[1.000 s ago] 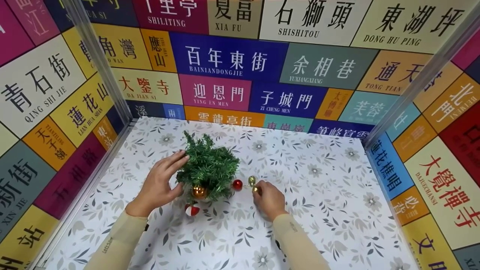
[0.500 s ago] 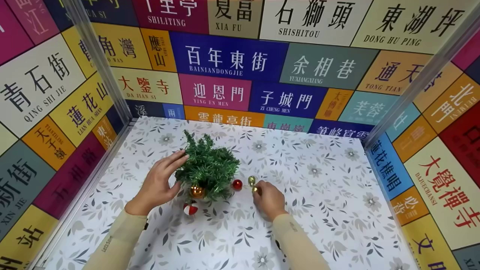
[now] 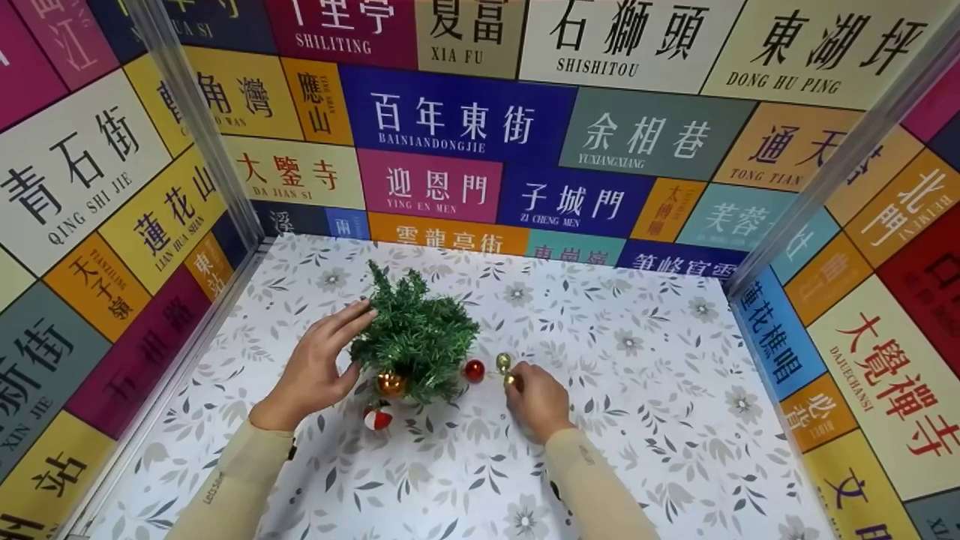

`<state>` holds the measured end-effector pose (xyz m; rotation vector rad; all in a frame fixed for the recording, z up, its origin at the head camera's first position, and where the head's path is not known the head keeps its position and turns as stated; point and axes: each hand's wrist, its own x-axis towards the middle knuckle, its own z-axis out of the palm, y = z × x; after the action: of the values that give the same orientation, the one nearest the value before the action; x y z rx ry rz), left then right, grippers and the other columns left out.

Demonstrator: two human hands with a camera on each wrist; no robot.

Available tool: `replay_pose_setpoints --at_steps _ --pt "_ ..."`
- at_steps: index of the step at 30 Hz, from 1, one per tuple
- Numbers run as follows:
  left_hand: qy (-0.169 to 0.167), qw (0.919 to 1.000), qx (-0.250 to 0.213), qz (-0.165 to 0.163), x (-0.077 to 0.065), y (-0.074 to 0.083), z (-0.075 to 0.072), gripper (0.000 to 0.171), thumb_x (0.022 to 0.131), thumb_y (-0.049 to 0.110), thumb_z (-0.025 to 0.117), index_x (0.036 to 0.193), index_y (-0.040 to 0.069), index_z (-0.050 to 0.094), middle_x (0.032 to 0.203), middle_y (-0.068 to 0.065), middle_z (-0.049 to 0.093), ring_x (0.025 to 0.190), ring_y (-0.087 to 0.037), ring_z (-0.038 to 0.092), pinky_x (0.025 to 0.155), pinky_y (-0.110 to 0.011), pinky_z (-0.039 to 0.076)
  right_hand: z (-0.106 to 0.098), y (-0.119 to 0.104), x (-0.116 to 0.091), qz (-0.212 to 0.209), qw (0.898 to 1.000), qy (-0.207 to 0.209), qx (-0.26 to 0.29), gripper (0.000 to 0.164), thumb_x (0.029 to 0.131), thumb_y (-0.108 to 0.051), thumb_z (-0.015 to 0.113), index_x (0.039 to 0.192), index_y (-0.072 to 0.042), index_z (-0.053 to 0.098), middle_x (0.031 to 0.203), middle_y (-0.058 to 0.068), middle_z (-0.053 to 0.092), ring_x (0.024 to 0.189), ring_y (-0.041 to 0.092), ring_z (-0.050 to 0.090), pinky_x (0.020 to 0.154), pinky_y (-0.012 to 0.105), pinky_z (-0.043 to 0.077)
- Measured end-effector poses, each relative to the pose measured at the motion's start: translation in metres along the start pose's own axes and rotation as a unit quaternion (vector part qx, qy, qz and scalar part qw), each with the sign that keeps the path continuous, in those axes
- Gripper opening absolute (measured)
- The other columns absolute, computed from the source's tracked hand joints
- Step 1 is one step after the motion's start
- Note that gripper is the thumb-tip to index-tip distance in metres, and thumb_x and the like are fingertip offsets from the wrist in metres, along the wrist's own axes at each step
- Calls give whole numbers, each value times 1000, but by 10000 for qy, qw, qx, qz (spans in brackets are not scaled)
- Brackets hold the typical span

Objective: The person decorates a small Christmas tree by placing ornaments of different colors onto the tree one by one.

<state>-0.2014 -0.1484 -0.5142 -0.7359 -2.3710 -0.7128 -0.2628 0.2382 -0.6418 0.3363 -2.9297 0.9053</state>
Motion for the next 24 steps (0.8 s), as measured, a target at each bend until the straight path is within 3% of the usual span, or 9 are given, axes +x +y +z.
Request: replay_pose_setpoints --at_steps 9,24 --pt "-6 10000 30 -28 -1 0 0 89 72 1 66 154 25 40 156 -7 38 140 -23 38 112 -45 32 2 2 0 -114 9998 129 -71 11 89 -27 73 98 -22 69 89 -10 65 81 11 63 75 40 52" --pt "-22 9998 203 -44 -1 4 -1 84 74 9 67 153 21 42 156 -9 39 142 -25 35 115 -45 25 -4 -2 0 166 9998 -126 -22 13 89 -28 74 100 -24 69 92 -9 66 82 13 63 78 40 52"
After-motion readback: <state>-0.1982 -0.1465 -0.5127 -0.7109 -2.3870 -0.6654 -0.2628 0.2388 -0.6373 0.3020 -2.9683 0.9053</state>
